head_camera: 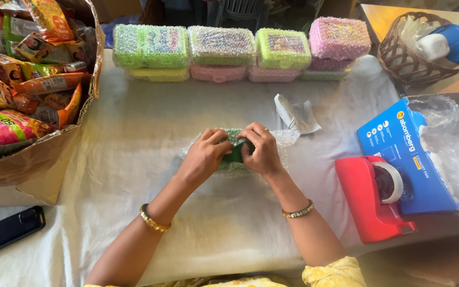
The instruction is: Wrapping a small green plastic container in bubble wrap.
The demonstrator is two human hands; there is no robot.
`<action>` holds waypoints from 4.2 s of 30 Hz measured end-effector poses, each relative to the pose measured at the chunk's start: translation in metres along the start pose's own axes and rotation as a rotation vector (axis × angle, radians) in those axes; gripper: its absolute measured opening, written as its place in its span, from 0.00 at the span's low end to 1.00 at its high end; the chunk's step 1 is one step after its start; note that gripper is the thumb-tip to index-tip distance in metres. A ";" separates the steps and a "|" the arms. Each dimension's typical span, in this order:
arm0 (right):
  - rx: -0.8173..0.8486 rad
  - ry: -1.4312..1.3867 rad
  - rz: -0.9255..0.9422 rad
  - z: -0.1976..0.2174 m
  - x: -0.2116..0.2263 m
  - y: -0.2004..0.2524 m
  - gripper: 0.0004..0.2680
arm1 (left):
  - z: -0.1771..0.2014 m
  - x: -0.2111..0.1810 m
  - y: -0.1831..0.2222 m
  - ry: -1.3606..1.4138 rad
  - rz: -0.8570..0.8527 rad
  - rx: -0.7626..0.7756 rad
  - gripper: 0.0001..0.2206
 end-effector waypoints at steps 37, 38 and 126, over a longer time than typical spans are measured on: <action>0.323 -0.166 -0.063 0.005 0.006 -0.006 0.06 | -0.005 0.018 0.014 0.004 0.152 0.190 0.11; 0.302 -0.159 -0.077 0.004 0.005 -0.007 0.06 | -0.003 0.018 0.012 0.012 0.158 0.166 0.10; 0.482 0.327 -0.120 -0.007 -0.012 0.014 0.23 | -0.037 0.010 -0.009 -0.353 0.095 0.296 0.39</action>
Point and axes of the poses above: each hand's wrist, its own y-axis away from the middle knuckle, its own z-axis out of the back of the hand, x = y × z, the point moved 7 cm from there along -y, towards the middle knuckle, and after that the axes turned 11 degrees about z, right-handed, at the moved point
